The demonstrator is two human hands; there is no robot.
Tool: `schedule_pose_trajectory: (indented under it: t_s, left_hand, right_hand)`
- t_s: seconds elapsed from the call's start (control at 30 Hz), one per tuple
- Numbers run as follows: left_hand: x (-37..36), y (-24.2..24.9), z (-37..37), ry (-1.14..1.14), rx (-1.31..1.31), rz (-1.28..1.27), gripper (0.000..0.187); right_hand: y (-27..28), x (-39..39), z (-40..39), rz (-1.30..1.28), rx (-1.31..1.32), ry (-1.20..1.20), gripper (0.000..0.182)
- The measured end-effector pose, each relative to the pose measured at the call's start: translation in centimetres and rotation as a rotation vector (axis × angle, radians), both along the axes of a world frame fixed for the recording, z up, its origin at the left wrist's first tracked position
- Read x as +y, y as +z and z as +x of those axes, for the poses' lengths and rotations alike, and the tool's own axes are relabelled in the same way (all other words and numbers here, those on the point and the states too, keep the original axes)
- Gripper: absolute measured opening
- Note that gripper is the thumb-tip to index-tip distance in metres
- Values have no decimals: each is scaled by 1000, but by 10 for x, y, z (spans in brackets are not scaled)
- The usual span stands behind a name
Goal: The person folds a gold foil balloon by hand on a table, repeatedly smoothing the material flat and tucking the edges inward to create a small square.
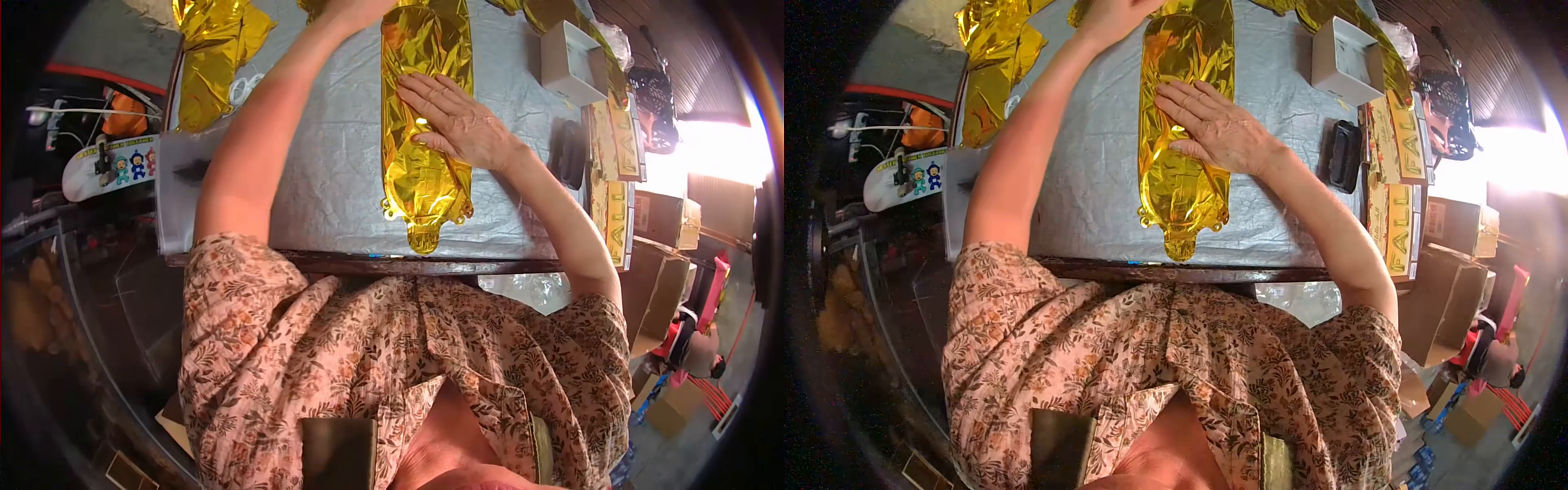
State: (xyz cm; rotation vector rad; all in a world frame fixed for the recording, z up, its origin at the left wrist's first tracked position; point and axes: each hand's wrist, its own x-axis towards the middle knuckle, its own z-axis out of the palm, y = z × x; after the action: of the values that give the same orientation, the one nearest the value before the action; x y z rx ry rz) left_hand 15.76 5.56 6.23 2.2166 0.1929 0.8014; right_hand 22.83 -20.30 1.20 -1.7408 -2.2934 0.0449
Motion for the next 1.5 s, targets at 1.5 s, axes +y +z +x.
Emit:
schedule_pose_trajectory:
  t_s: [1.5]
  left_hand:
    - [-55, -73, -59, 110, -93, 378, 28]
  right_hand:
    - [-13, -8, 43, 283, -217, -547, 38]
